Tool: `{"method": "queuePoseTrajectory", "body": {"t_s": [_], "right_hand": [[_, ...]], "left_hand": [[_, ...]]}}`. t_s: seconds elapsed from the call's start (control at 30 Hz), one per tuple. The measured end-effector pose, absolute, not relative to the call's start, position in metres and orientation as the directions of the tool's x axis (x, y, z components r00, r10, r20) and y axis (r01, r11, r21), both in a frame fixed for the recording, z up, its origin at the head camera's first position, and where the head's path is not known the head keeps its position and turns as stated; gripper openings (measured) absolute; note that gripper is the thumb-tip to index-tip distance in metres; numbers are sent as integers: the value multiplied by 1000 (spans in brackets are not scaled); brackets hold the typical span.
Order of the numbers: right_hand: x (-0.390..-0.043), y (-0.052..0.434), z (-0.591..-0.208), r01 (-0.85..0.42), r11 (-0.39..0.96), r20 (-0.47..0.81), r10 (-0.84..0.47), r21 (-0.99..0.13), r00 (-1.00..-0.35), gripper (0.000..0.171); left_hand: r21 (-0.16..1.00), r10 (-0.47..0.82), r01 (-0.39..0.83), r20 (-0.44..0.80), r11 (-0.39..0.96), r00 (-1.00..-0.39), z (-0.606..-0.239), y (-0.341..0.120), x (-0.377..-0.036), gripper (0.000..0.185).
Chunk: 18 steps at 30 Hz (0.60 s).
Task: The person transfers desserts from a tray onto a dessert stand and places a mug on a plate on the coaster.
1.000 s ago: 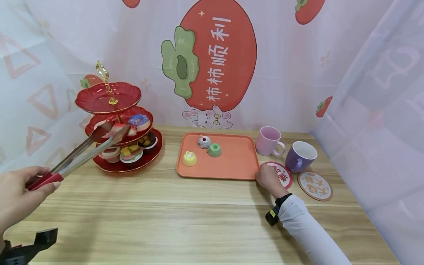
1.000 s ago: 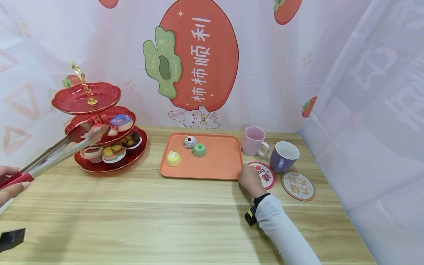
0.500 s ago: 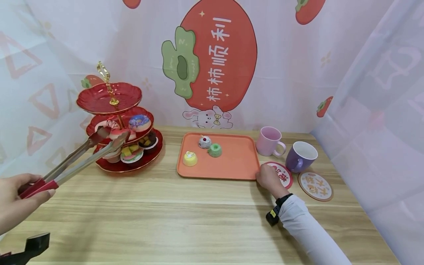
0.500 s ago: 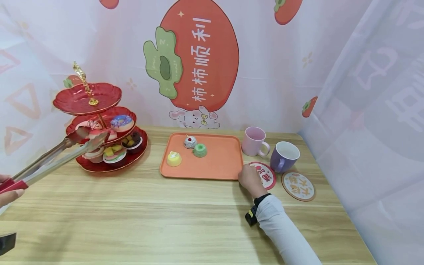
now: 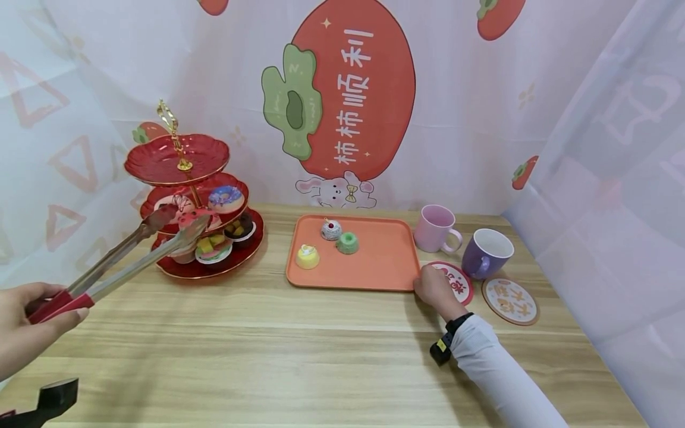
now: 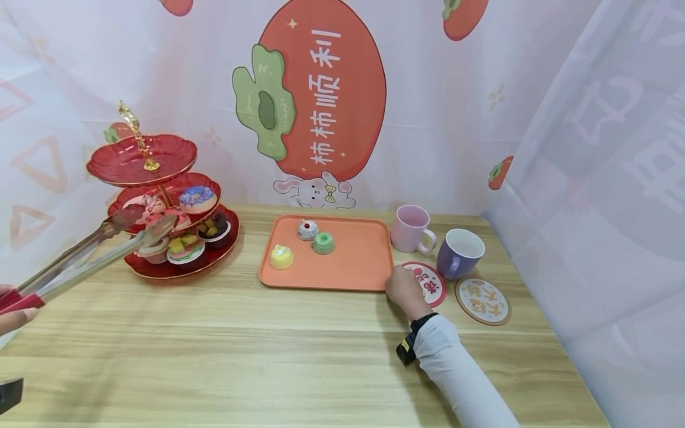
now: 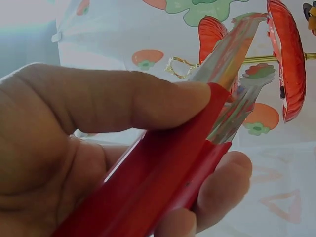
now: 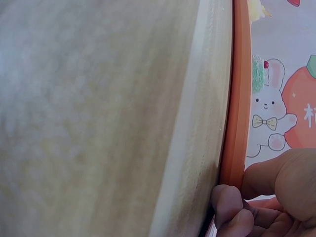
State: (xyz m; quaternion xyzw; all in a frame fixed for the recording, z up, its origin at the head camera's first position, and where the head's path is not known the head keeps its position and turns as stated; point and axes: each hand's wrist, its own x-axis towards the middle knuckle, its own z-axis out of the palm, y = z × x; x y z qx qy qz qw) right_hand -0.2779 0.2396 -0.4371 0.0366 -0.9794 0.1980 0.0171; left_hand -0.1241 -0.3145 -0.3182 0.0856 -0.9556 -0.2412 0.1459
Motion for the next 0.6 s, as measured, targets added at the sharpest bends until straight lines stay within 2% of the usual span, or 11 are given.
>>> {"method": "queuePoseTrajectory", "body": {"t_s": [0.33,0.6], "right_hand": [[-278,239,-436,-75,919,56,-58,-388,-997,16],[-279,239,-437,-70,920,46,-56,-385,-997,16]], "left_hand": [[491,-223,-52,296,870,-929,-310,-298,-121,41],[427,-145,-23,257,904,-955,-309,-290,-124,46]]}}
